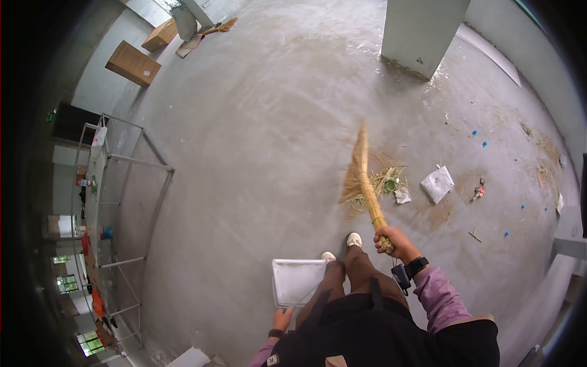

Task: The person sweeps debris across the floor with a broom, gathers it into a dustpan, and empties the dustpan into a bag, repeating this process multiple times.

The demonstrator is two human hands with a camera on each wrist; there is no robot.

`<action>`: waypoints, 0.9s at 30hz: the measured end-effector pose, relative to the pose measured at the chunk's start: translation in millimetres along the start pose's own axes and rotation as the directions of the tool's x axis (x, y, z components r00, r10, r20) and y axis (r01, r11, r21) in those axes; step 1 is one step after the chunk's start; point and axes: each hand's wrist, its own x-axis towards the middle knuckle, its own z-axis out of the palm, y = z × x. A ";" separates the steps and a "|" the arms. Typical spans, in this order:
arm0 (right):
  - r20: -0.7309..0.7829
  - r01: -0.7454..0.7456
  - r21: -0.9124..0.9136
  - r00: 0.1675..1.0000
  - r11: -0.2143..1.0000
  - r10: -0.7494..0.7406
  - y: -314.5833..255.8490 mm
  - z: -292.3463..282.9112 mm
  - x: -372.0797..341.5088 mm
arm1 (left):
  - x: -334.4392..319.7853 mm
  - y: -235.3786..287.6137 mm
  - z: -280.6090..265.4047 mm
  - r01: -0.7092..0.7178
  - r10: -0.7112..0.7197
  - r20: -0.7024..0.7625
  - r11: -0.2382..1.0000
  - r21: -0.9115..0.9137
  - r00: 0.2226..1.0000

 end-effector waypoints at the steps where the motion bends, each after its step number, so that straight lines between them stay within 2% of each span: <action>1: 0.036 -0.014 0.002 0.999 1.000 0.014 1.6 4.9 -1.4 | -2.8 11.7 -4.2 0.027 -0.026 0.035 0.999 -0.023 0.999; 3: 0.083 -0.054 0.011 0.995 0.998 0.053 10.0 17.1 8.8 | -8.4 30.5 -12.8 0.079 -0.072 0.110 0.995 -0.059 0.991; 6: 0.140 -0.090 0.012 0.986 0.996 0.088 29.8 31.0 34.5 | -0.2 17.4 -7.2 0.131 -0.099 0.189 0.977 -0.168 0.977; 7: 0.143 -0.090 -0.013 0.986 0.996 0.091 35.0 36.1 43.0 | 3.3 11.3 -7.6 0.109 -0.077 0.187 0.980 -0.166 0.979; 11: 0.056 -0.068 -0.161 0.995 0.985 0.078 61.3 23.0 53.9 | 15.9 -14.7 -9.2 0.085 -0.048 0.208 0.981 -0.173 0.977; 14: 0.039 -0.085 0.090 0.996 0.992 0.081 77.6 -16.0 37.1 | 14.5 -23.5 -10.5 0.050 -0.014 0.216 0.985 -0.165 0.976; 17: -0.073 -0.076 0.020 0.994 0.997 0.077 72.1 -37.9 4.9 | 14.1 -13.9 -10.0 0.016 0.020 0.209 0.985 -0.170 0.978; 20: -0.207 -0.066 -0.187 0.978 0.980 0.027 67.8 -33.5 -18.0 | 14.7 -12.4 -5.8 -0.029 0.064 0.180 0.981 -0.191 0.982; 23: -0.171 -0.047 -0.222 0.985 0.974 0.009 72.2 -12.2 -37.1 | 19.5 -19.3 -5.8 -0.048 0.075 0.166 0.986 -0.159 0.983; 27: -0.097 -0.095 -0.239 0.993 0.966 0.073 95.0 -6.4 -53.9 | 30.3 -33.6 -5.5 -0.092 0.110 0.180 0.990 -0.104 0.978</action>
